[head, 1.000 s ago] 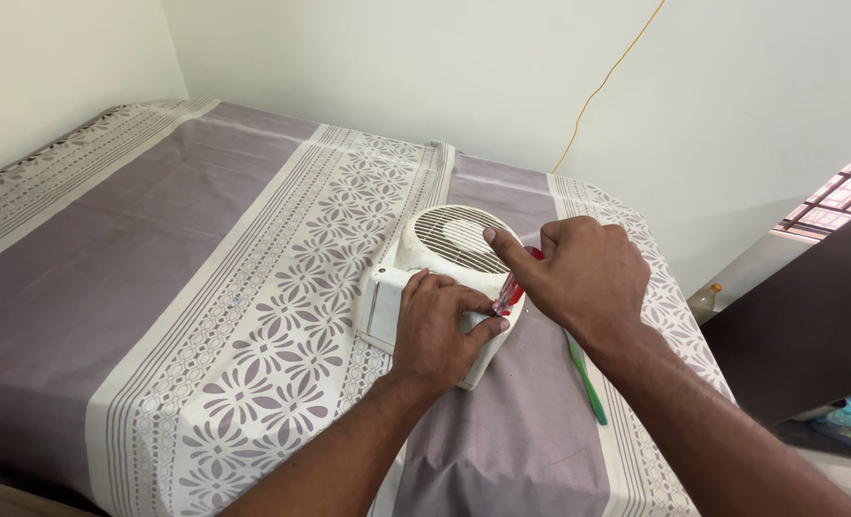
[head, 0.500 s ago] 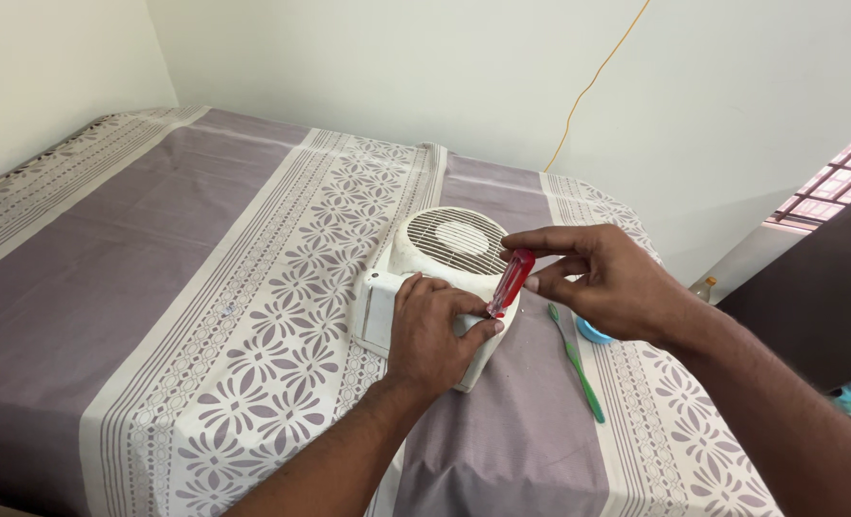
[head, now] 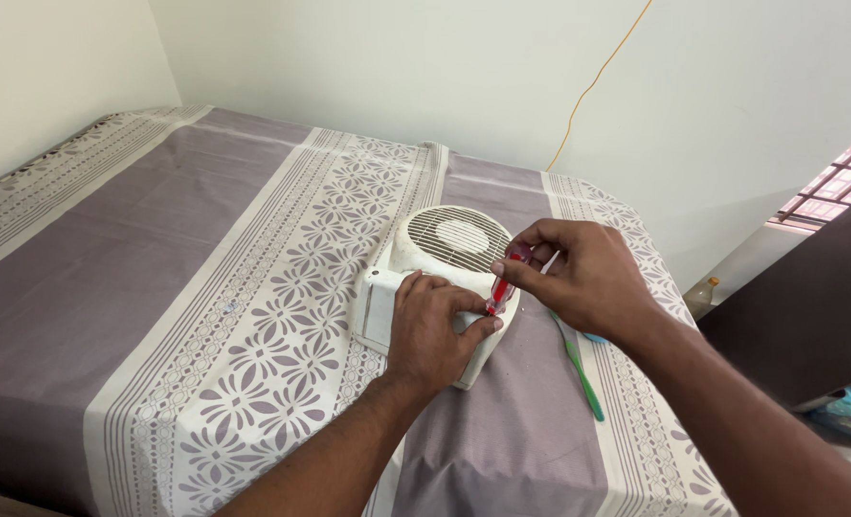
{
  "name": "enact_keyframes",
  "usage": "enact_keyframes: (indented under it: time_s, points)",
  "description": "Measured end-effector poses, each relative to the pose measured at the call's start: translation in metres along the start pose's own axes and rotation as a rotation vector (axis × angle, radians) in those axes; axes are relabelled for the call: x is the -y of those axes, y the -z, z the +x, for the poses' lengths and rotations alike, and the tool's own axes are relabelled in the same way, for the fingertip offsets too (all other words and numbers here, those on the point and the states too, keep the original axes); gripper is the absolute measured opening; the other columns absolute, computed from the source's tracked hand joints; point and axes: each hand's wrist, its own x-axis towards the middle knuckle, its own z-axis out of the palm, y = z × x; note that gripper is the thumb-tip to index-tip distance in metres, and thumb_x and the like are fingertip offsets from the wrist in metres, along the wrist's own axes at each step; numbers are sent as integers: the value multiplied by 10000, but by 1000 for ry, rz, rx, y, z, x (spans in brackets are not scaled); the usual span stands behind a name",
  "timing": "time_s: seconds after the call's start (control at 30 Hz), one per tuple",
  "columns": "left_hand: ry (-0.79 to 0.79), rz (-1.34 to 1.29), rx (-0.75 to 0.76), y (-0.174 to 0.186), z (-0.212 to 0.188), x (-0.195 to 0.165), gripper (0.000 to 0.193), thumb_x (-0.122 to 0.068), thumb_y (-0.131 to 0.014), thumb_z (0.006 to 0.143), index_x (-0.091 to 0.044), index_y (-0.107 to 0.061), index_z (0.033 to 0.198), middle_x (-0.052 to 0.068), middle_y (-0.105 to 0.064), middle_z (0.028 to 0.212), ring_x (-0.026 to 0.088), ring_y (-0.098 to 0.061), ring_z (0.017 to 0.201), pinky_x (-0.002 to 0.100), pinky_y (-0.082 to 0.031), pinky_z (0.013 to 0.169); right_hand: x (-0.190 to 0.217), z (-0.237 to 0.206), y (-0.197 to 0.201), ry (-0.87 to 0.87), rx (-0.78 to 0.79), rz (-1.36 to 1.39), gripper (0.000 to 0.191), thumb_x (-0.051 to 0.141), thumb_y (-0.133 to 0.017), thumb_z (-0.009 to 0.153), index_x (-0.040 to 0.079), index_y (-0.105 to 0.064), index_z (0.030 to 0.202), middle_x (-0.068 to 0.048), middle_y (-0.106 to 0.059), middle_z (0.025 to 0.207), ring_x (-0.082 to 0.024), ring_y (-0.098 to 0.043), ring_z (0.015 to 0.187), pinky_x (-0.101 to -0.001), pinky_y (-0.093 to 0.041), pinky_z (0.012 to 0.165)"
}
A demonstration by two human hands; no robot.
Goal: The person uses a red screwdriver to tighten screws on the back and sides of a white electric fan placed on a bed. They rotate the fan to access different screw locations and continue tightening until the casing appears secured.
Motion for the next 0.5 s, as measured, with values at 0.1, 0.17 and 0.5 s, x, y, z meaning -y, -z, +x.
enact_keyframes:
  time_s: [0.1, 0.17, 0.5]
  points:
    - [-3, -9, 1, 0, -1, -1, 213, -307, -796, 833, -135, -821, 956, 37, -783, 897, 187, -641, 1037, 470, -218, 1223, -3, 1, -5, -14, -54, -2, 484, 580, -811, 736, 106, -753, 814, -6, -700, 612, -125, -602, 491, -328, -433, 476]
    - [-7, -9, -6, 1, -2, 0, 214, -303, -795, 830, -131, -823, 953, 37, -784, 894, 190, -641, 1034, 470, -222, 1221, -4, 2, -9, -14, -97, -23, 544, 626, -798, 744, 93, -699, 703, -6, -642, 546, -135, -566, 449, -342, -406, 452]
    - [-46, -10, -31, -1, -1, 4, 223, -305, -805, 826, -117, -819, 944, 43, -779, 895, 203, -638, 1039, 475, -233, 1210, -1, 4, -23, -120, -144, -86, 718, 761, -673, 791, 123, -598, 470, 2, -468, 367, -149, -472, 355, -360, -324, 382]
